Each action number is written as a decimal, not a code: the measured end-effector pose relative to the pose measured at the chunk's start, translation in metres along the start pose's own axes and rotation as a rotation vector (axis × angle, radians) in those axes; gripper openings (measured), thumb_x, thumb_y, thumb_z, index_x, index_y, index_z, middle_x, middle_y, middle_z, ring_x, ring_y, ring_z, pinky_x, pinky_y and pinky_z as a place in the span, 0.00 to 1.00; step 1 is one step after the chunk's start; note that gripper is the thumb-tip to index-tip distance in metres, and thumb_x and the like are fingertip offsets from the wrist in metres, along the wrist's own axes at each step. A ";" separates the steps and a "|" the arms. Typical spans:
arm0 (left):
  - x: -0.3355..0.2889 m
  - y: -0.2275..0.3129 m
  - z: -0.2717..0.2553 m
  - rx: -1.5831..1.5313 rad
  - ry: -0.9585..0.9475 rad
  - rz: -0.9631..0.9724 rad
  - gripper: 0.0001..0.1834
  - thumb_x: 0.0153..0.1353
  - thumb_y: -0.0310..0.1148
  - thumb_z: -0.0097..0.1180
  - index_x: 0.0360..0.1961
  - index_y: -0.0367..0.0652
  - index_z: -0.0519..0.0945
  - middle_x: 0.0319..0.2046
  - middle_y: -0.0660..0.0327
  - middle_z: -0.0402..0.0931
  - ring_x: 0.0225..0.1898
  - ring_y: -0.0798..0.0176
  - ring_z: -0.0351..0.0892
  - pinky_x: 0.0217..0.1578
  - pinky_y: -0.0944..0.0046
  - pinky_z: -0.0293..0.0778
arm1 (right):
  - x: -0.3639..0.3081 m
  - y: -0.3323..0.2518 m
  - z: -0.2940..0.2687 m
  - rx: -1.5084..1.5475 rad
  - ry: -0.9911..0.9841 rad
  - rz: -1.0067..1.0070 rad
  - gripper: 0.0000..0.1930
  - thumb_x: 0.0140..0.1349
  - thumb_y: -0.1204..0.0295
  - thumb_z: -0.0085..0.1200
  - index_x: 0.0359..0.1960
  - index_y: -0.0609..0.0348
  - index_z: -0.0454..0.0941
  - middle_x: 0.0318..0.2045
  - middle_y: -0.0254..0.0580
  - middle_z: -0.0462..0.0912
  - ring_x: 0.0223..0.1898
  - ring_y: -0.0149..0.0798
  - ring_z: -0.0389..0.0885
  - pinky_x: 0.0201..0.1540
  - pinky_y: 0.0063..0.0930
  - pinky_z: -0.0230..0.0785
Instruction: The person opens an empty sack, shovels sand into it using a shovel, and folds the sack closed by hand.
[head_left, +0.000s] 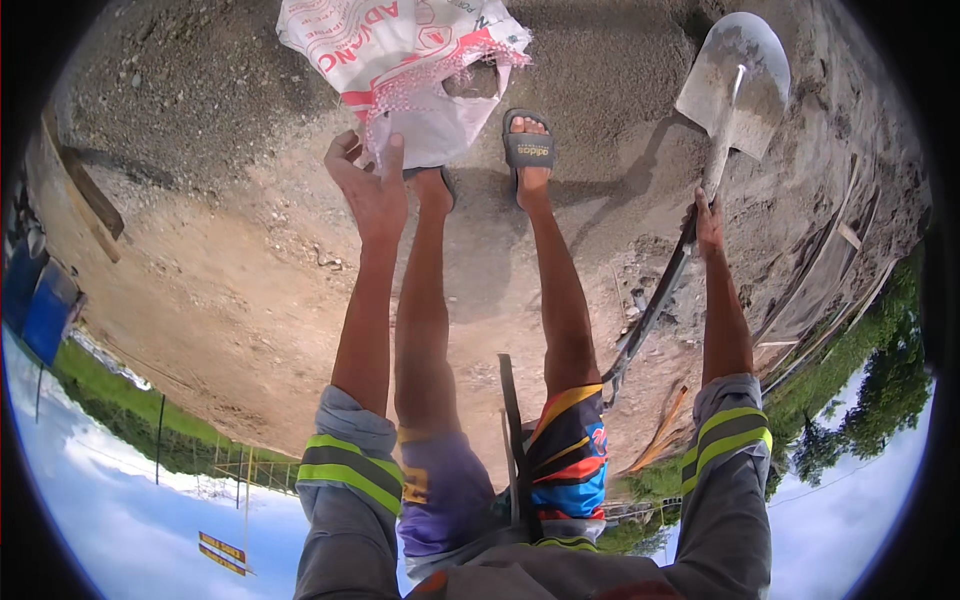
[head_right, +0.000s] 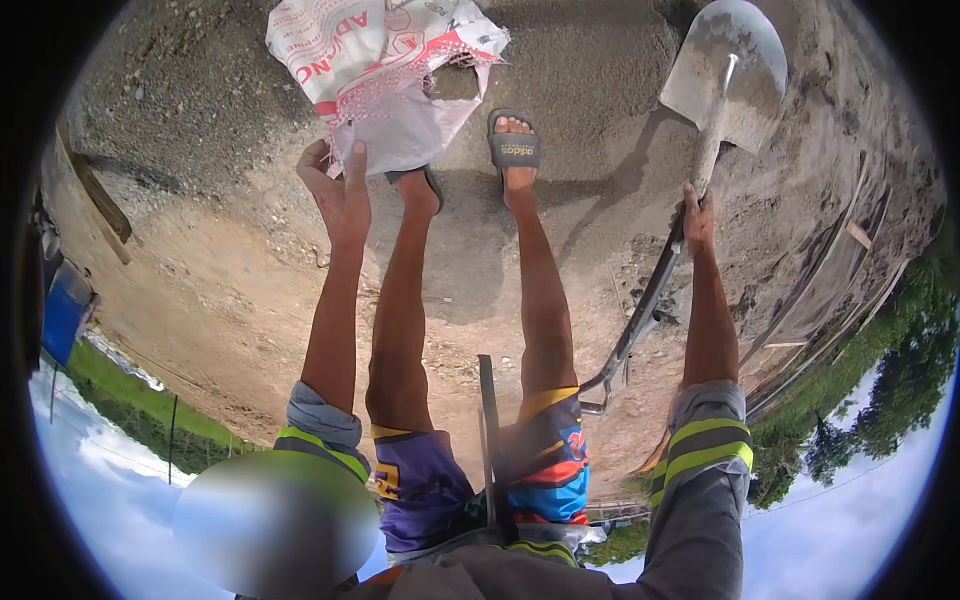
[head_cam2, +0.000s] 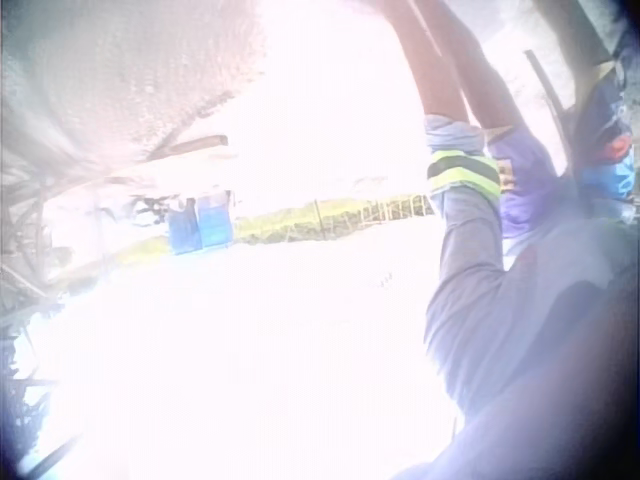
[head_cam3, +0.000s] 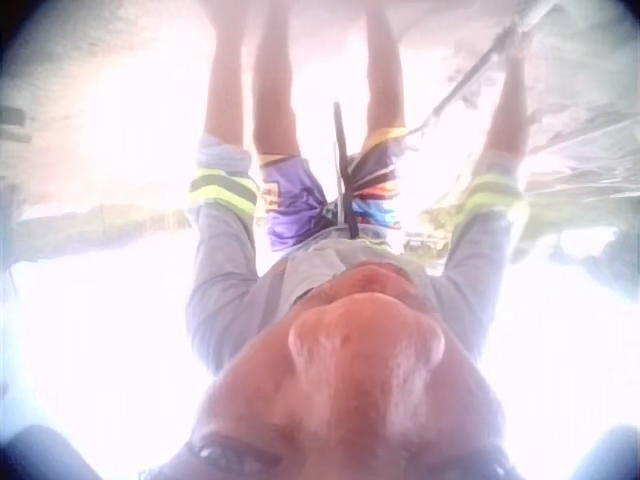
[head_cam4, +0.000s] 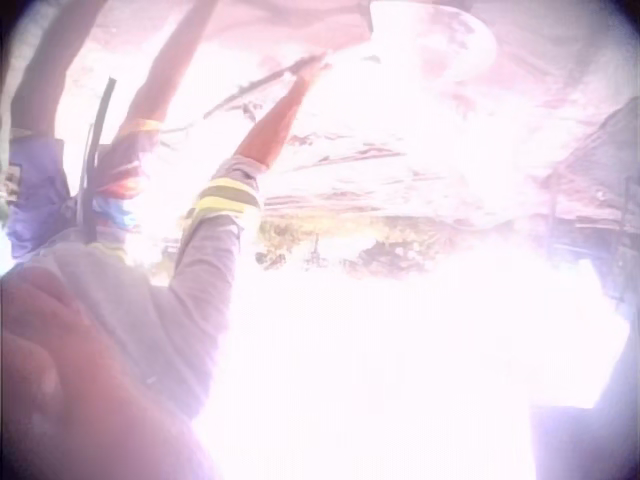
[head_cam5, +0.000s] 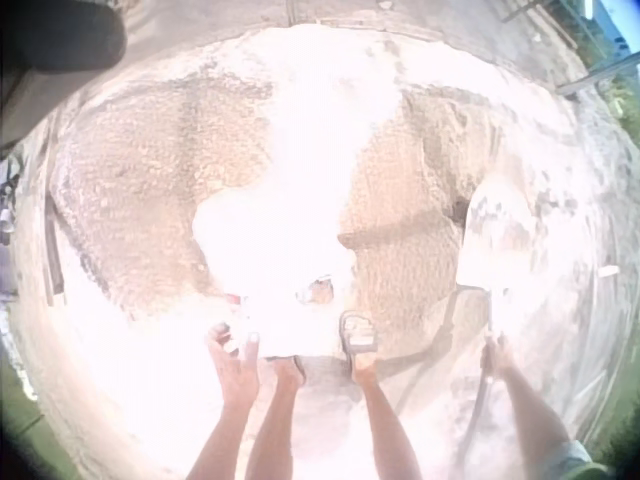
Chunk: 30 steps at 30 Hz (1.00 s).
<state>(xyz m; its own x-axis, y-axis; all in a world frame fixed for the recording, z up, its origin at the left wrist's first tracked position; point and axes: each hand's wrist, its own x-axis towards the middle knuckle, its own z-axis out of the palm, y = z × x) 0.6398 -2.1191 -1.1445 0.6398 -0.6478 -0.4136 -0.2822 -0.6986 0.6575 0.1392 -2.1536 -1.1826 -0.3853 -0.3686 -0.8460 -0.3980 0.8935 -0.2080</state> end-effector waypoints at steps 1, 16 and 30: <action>-0.009 -0.002 0.009 -0.063 -0.023 -0.170 0.37 0.55 0.44 0.58 0.56 0.34 0.54 0.52 0.48 0.60 0.54 0.56 0.61 0.50 0.55 0.65 | 0.034 0.018 -0.005 0.004 0.006 0.009 0.23 0.59 0.53 0.51 0.46 0.57 0.64 0.24 0.37 0.72 0.25 0.30 0.73 0.28 0.25 0.69; -0.024 -0.044 0.072 -0.639 -0.190 -0.796 0.31 0.62 0.40 0.46 0.60 0.33 0.52 0.53 0.50 0.62 0.48 0.53 0.70 0.41 0.55 0.77 | 0.040 -0.171 0.282 -0.337 0.123 -1.207 0.36 0.54 0.65 0.52 0.64 0.43 0.49 0.62 0.50 0.55 0.63 0.46 0.54 0.64 0.26 0.48; 0.058 0.058 -0.116 -0.188 -0.199 -0.394 0.21 0.63 0.38 0.43 0.46 0.27 0.73 0.33 0.52 0.77 0.37 0.65 0.74 0.33 0.64 0.68 | -0.127 -0.271 0.196 0.065 -0.242 -0.559 0.15 0.61 0.68 0.38 0.33 0.69 0.73 0.26 0.33 0.72 0.27 0.28 0.66 0.30 0.27 0.62</action>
<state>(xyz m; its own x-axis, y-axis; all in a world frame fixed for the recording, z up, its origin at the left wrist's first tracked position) 0.7436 -2.1625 -1.0571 0.5176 -0.4028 -0.7549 0.1008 -0.8474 0.5213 0.4596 -2.2982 -1.1151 0.0702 -0.7240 -0.6863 -0.4312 0.5983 -0.6753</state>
